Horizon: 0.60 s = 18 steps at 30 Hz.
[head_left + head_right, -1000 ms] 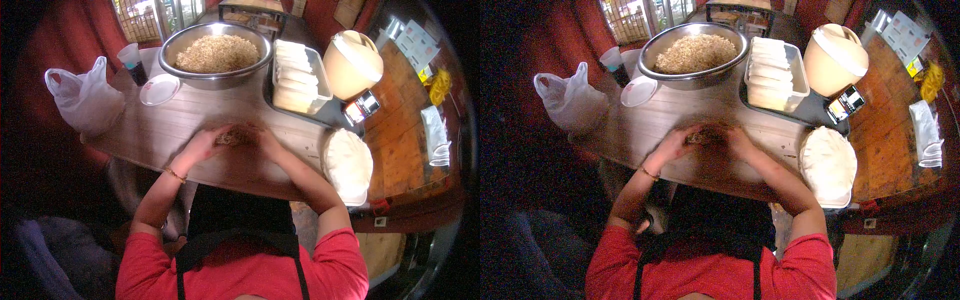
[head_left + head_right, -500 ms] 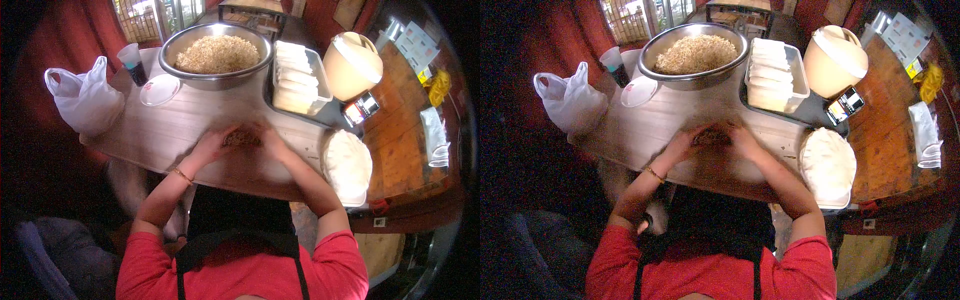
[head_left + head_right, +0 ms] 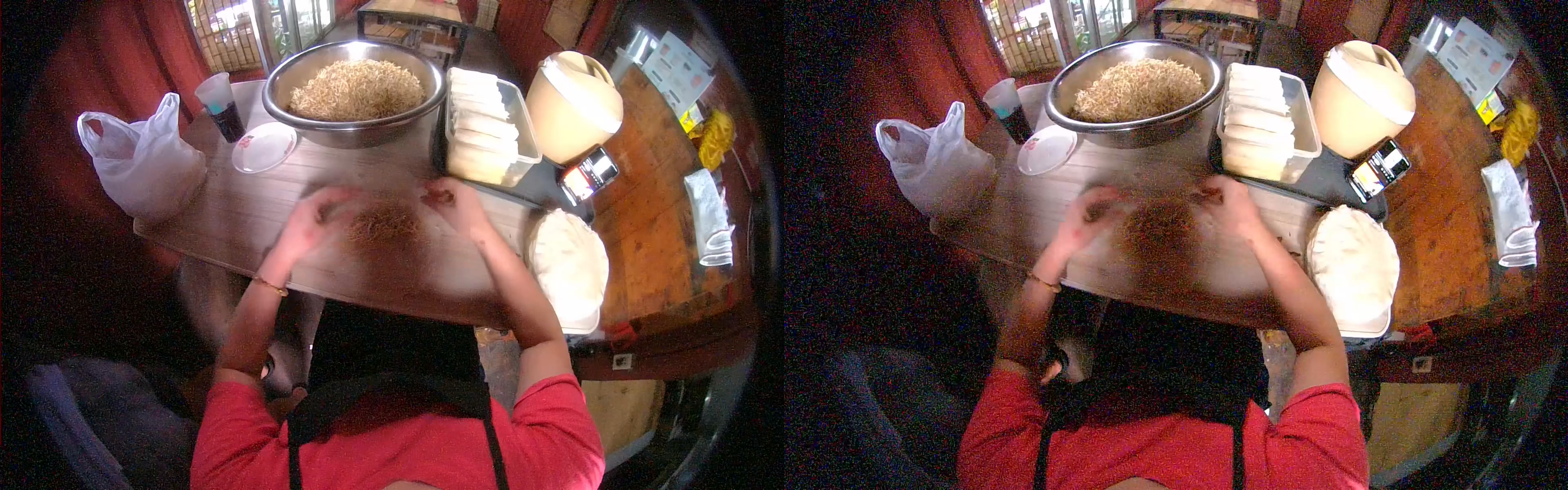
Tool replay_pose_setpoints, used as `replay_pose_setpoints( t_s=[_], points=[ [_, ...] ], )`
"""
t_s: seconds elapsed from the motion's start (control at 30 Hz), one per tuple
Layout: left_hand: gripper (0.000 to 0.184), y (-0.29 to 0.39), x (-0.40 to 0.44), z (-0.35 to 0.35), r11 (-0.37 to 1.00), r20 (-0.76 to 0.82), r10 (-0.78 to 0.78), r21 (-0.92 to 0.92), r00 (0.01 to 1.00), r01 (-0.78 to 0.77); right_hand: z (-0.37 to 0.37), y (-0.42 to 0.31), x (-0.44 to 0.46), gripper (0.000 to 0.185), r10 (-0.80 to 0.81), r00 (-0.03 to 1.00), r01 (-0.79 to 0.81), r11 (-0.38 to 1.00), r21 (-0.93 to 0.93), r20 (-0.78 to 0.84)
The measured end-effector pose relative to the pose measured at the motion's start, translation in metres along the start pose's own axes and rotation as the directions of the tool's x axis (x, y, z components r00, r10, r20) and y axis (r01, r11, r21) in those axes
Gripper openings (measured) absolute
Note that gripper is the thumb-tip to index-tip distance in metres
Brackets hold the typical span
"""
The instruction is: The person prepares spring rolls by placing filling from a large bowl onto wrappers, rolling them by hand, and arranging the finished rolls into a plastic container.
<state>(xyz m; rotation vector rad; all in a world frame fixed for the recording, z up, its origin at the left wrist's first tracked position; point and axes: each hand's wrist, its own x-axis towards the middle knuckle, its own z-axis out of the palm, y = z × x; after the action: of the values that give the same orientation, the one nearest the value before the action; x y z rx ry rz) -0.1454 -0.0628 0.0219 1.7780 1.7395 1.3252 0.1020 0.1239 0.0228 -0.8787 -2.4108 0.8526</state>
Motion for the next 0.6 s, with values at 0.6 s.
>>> replay_pose_setpoints(
  t_s=[0.6],
  points=[
    [0.028, -0.094, 0.037, 0.006, 0.813, -0.168, -0.187, 0.526, 0.968, 0.248, 0.029, 0.023, 0.037, 0.023, -0.078, 0.997, 0.068, 0.959, -0.277, -0.028]
  ],
)
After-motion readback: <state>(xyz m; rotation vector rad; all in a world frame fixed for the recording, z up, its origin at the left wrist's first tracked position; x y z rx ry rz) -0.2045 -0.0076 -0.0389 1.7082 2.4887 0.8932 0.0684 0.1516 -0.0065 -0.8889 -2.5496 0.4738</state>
